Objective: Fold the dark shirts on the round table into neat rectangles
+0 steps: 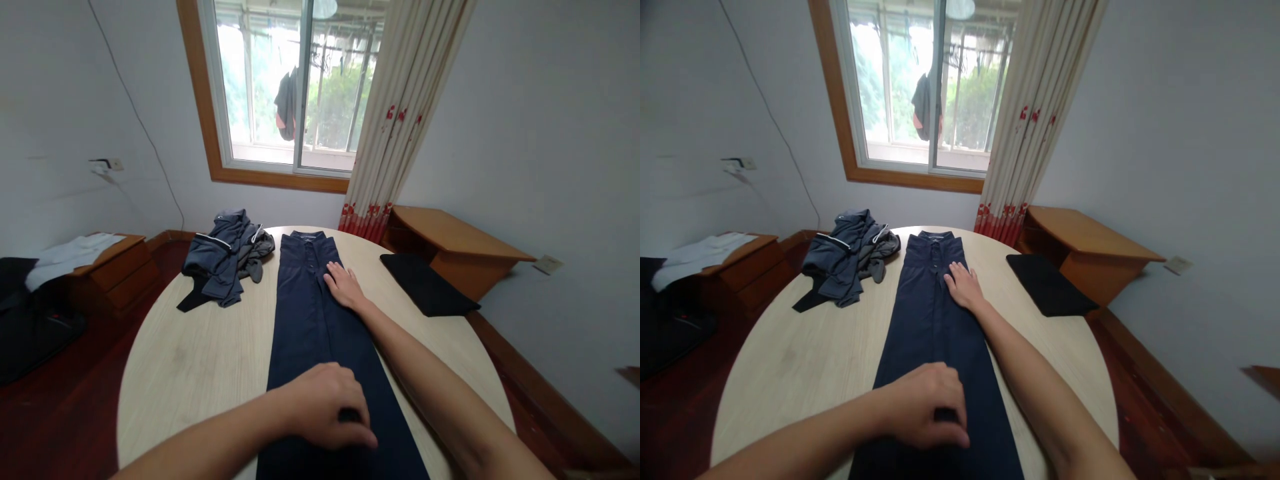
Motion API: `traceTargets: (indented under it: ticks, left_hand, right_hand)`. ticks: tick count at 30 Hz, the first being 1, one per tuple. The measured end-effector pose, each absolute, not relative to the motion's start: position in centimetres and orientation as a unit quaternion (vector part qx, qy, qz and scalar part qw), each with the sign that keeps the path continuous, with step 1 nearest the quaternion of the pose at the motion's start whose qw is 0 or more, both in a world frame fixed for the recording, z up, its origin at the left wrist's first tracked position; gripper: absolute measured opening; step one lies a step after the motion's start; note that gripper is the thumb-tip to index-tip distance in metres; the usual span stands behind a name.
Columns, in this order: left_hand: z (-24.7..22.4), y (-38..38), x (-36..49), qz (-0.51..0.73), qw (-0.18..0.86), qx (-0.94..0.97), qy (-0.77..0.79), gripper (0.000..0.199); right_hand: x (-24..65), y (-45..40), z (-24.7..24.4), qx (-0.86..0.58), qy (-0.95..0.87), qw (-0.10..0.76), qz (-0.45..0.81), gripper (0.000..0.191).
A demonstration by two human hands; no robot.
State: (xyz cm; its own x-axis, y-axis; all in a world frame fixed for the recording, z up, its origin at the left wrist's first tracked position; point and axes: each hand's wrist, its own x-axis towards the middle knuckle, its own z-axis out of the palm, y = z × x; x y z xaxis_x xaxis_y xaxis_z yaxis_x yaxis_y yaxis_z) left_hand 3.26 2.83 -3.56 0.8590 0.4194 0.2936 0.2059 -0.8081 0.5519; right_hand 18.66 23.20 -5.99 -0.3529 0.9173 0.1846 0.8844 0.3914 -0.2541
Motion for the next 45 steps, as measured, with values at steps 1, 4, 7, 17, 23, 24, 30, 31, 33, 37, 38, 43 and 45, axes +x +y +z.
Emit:
traceTargets:
  ticks: [1,4,7,17,23,24,30,31,33,37,38,43,45]
  left_hand:
    - [-3.2,3.1,3.0,0.228,0.255,0.918,0.199,0.019]
    - [-2.8,4.2,1.9,0.287,0.241,0.880,0.292,0.017]
    - [-3.3,5.2,0.9,0.284,0.215,0.864,0.355,0.026]
    - [-4.4,5.2,0.8,0.174,0.175,0.880,0.407,0.042]
    - [-5.0,5.8,-0.3,0.114,0.113,0.880,0.447,0.053]
    - [-5.2,5.5,-0.4,0.097,0.110,0.881,0.451,0.056]
    - [-3.6,2.6,-0.7,0.044,0.133,0.905,0.401,0.062]
    - [-3.1,2.7,-0.7,0.053,0.142,0.907,0.393,0.057]
    - [-2.4,3.9,-0.7,0.099,0.144,0.900,0.399,0.049]
    - [-3.3,9.4,-0.7,0.172,0.065,0.857,0.481,0.049]
    - [-3.9,10.9,-0.7,0.162,0.048,0.846,0.506,0.051]
    - [-6.0,17.6,-1.4,0.091,0.039,0.820,0.564,0.061]
    - [-6.1,19.6,-1.8,0.083,0.047,0.814,0.573,0.063]
  right_hand:
    - [18.9,22.2,-6.0,-0.547,-0.820,0.158,0.054,0.058]
    - [19.7,18.8,-5.9,-0.529,-0.830,0.166,0.058,0.056]
    - [20.4,15.4,-6.0,-0.513,-0.839,0.170,0.063,0.055]
    - [23.4,5.2,-5.8,-0.481,-0.857,0.165,0.086,0.054]
    - [23.8,1.2,-5.1,-0.483,-0.863,0.085,0.118,0.066]
    - [23.8,0.6,-4.7,-0.483,-0.864,0.078,0.120,0.068]
    - [23.9,0.0,-0.9,-0.445,-0.882,0.079,0.138,0.045]
    - [23.8,0.9,-0.5,-0.445,-0.880,0.095,0.137,0.040]
    - [23.4,3.5,-0.4,-0.458,-0.870,0.137,0.122,0.036]
    - [21.7,10.6,-2.2,-0.509,-0.843,0.158,0.069,0.044]
    - [21.2,12.3,-2.8,-0.520,-0.840,0.144,0.061,0.047]
    - [19.5,18.9,-4.4,-0.545,-0.831,0.080,0.077,0.054]
    - [19.1,20.9,-4.6,-0.555,-0.824,0.073,0.085,0.055]
